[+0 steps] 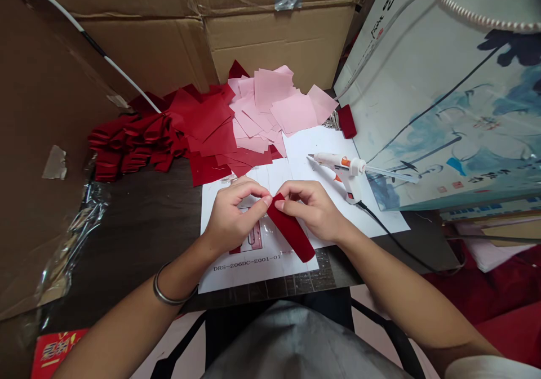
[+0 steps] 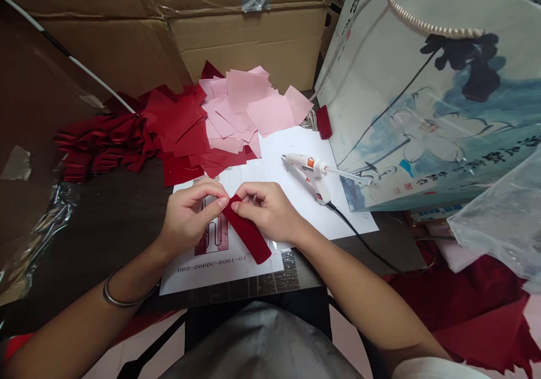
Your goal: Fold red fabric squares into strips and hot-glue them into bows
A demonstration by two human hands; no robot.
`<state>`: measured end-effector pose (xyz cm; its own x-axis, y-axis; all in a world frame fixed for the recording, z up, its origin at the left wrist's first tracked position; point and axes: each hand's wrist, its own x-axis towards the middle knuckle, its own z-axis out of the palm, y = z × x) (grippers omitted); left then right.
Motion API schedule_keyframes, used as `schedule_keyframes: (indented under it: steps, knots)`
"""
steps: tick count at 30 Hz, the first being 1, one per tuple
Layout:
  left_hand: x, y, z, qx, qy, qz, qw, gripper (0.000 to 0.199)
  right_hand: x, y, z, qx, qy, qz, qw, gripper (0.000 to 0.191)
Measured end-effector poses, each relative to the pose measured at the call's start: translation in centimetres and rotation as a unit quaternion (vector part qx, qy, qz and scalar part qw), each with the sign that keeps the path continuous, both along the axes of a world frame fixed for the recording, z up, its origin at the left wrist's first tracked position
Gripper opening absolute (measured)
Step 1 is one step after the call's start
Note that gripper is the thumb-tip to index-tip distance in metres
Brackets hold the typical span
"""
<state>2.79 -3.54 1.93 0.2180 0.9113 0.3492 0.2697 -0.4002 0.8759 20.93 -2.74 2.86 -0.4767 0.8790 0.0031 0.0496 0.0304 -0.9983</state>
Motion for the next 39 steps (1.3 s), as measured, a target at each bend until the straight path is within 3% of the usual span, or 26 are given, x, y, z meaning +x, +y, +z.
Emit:
schedule_keyframes:
  steps: [7,16,26,30,36,39]
  knots:
    - [0.0,0.0,0.0,-0.13,-0.057,-0.025,0.99,0.012,0.2,0.1,-0.1,-0.04,0.035,0.013,0.999,0.017]
    - [0.2,-0.1,0.4,-0.164,-0.093,-0.034,0.982,0.014,0.3,0.4,-0.1,-0.083,0.073,0.03,0.993,0.017]
    - [0.1,0.0,0.0,-0.135,-0.098,0.007,0.986,0.011,0.4,0.5,-0.1,-0.112,0.087,0.027,0.99,0.014]
    - [-0.1,0.2,-0.6,-0.109,-0.059,0.011,0.992,0.016,0.5,0.5,0.0,-0.117,0.089,0.024,0.989,0.013]
    - [0.1,0.0,-0.6,-0.11,0.009,-0.025,0.994,0.036,0.6,0.5,0.0,-0.108,0.075,0.029,0.991,0.015]
    - [-0.1,-0.2,0.1,-0.109,0.017,-0.078,0.991,0.032,0.6,0.5,0.0,-0.09,0.065,0.035,0.993,0.015]
